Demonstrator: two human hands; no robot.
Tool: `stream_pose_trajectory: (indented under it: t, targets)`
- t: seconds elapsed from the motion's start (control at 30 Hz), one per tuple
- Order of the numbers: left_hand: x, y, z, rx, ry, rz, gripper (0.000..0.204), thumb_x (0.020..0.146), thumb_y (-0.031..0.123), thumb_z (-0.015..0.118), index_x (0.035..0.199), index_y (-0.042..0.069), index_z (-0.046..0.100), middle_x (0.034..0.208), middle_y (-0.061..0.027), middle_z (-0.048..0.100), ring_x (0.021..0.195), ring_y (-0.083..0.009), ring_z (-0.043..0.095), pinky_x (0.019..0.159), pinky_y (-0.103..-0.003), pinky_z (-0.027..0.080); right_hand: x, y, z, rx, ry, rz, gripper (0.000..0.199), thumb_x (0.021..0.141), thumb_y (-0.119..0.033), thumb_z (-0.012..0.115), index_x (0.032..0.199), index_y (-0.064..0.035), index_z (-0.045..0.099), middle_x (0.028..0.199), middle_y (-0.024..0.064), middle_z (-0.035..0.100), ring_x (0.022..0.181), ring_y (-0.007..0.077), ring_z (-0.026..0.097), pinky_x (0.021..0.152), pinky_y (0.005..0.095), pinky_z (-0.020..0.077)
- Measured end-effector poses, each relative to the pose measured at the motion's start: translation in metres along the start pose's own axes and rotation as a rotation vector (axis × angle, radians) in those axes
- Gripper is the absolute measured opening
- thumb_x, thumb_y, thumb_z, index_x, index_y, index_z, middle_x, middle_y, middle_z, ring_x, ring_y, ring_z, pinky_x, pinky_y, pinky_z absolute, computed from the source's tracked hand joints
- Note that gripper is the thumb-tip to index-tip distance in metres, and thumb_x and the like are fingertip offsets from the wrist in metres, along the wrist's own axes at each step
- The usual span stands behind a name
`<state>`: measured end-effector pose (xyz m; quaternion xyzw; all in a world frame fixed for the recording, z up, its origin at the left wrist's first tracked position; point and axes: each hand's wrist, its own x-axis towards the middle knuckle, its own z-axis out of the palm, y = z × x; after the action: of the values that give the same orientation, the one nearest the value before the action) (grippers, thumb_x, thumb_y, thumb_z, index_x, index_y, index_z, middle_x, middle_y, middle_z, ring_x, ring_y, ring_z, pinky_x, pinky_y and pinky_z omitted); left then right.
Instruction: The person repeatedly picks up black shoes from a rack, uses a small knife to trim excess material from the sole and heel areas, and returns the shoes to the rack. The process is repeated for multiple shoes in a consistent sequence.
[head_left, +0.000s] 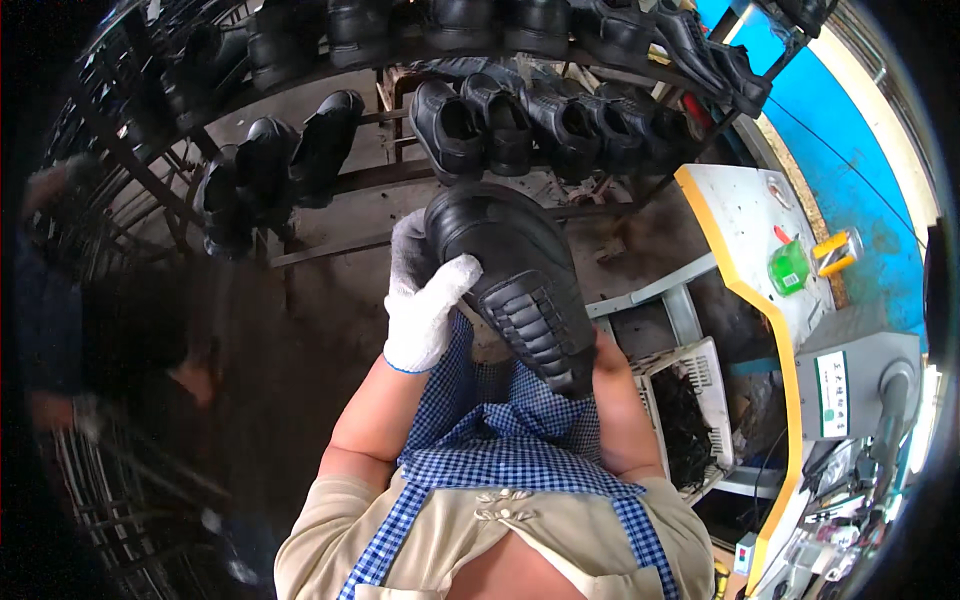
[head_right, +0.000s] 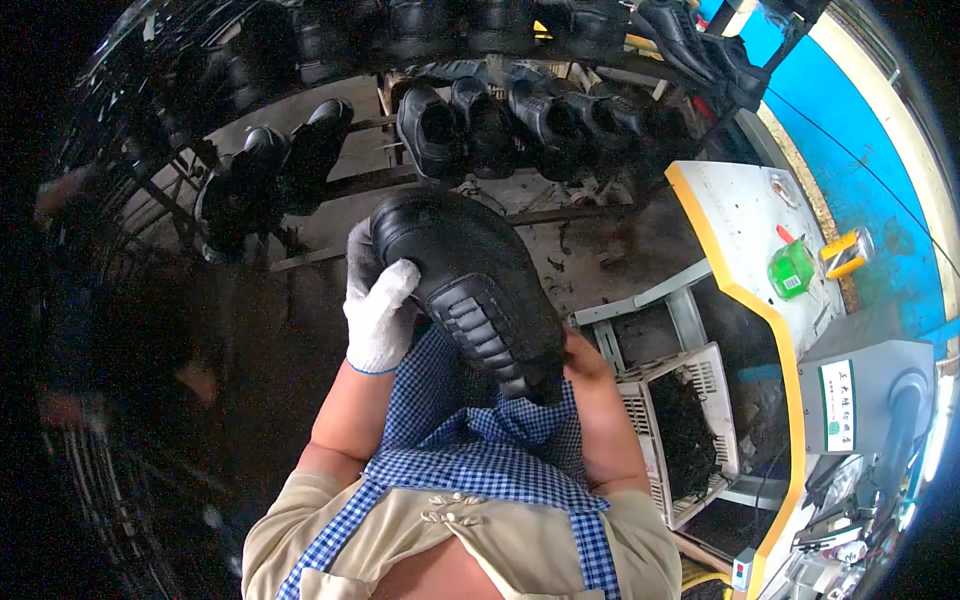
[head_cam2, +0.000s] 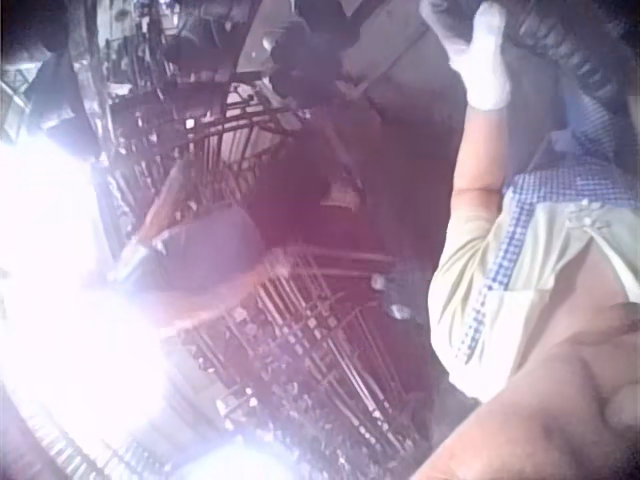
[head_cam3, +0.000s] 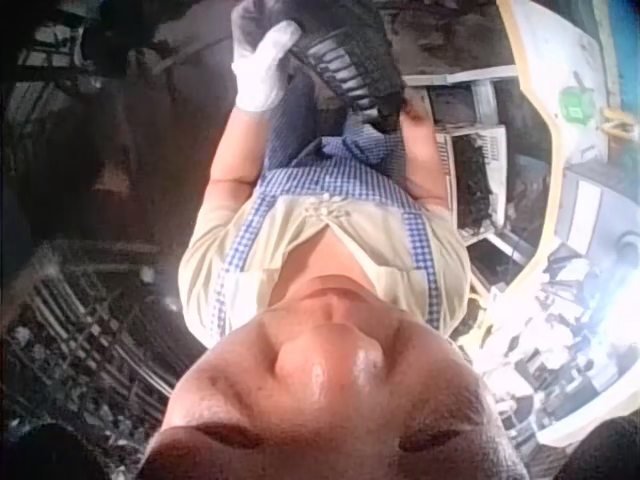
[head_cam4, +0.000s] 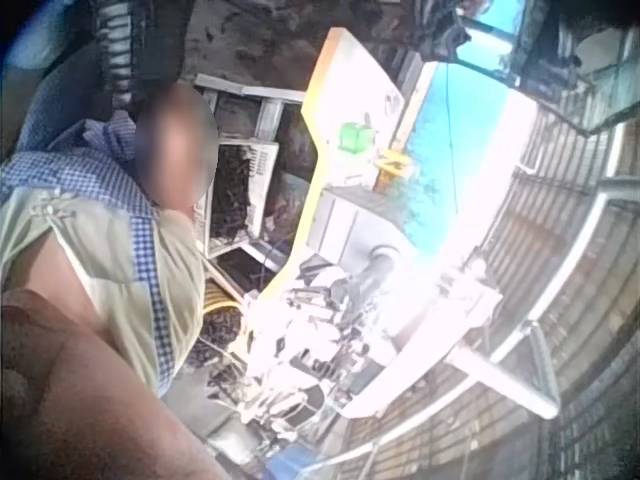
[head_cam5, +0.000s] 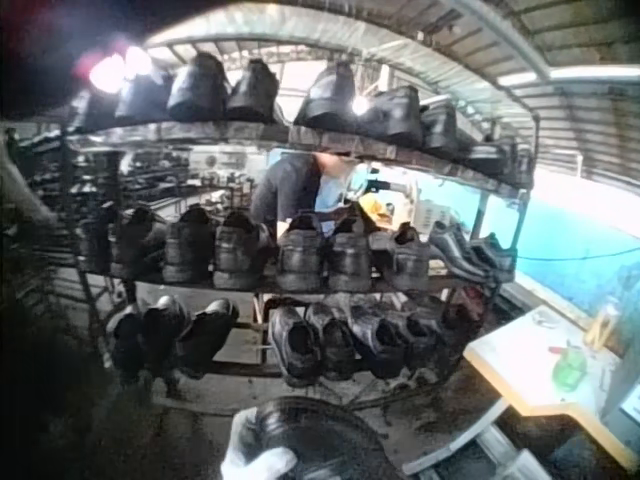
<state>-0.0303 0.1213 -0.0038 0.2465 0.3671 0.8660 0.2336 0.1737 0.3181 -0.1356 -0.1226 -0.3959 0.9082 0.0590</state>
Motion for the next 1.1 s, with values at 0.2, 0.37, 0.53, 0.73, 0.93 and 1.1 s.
stream_pose_trajectory:
  t: [0.2,0.37,0.53,0.73,0.93,1.1]
  targets:
    - [-0.010,0.012,-0.015,0.326,-0.232,0.000,0.063,0.078,0.014,0.081,0.132,-0.001,0.053,0.124,-0.0124,0.062,0.116,-0.0220,0.059,0.102,-0.036,0.046,0.015,-0.060,0.057,-0.879,0.266,-0.673,0.014,0.091,-0.006,0.070,0.104,-0.0018,0.074,0.082,-0.0028,0.064,0.069,0.0038,0.056,0.059,0.0204,0.0438]
    - [-0.029,0.014,-0.016,0.379,-0.322,-0.173,0.063,0.074,0.014,0.085,0.128,-0.001,0.056,0.119,-0.0128,0.064,0.109,-0.0212,0.062,0.099,-0.035,0.049,0.000,-0.109,0.156,-1.263,-0.216,-0.916,0.036,0.071,0.009,0.076,0.106,-0.0025,0.073,0.084,0.0064,0.066,0.070,0.0138,0.068,0.062,0.0251,0.0543]
    - [-0.034,0.015,-0.018,0.521,-0.414,-0.211,0.063,0.073,0.023,0.087,0.125,-0.001,0.059,0.113,-0.0123,0.067,0.104,-0.0196,0.065,0.094,-0.033,0.051,-0.003,-0.124,0.177,-1.668,-0.400,-0.897,0.034,0.067,0.003,0.076,0.100,-0.0060,0.072,0.089,0.0023,0.066,0.068,0.0171,0.069,0.055,0.0290,0.0545]
    - [-0.036,0.016,-0.021,0.698,-0.602,-0.147,0.064,0.074,0.037,0.085,0.119,-0.003,0.063,0.112,-0.0168,0.067,0.105,-0.0263,0.066,0.094,-0.037,0.051,-0.017,-0.133,0.208,-2.093,-0.588,-0.703,0.007,0.079,-0.012,0.062,0.081,-0.0069,0.058,0.078,0.0054,0.052,0.062,0.0208,0.062,0.053,0.0349,0.0514]
    - [-0.046,0.003,-0.021,0.652,-0.690,-0.184,0.062,0.077,0.047,0.078,0.118,0.002,0.064,0.109,-0.0177,0.068,0.103,-0.0320,0.066,0.092,-0.039,0.050,-0.020,-0.120,0.213,-2.201,-0.661,-0.433,0.017,0.073,-0.014,0.070,0.077,-0.0065,0.055,0.082,0.0079,0.053,0.064,0.0241,0.063,0.056,0.0361,0.0520]
    - [-0.053,-0.001,-0.028,0.678,-0.666,-0.192,0.062,0.077,0.045,0.080,0.117,0.000,0.064,0.109,-0.0166,0.068,0.103,-0.0299,0.066,0.091,-0.037,0.050,-0.016,-0.107,0.196,-2.050,-0.590,-0.454,0.026,0.063,-0.012,0.075,0.076,-0.0061,0.054,0.079,0.0084,0.052,0.061,0.0268,0.061,0.054,0.0378,0.0487]
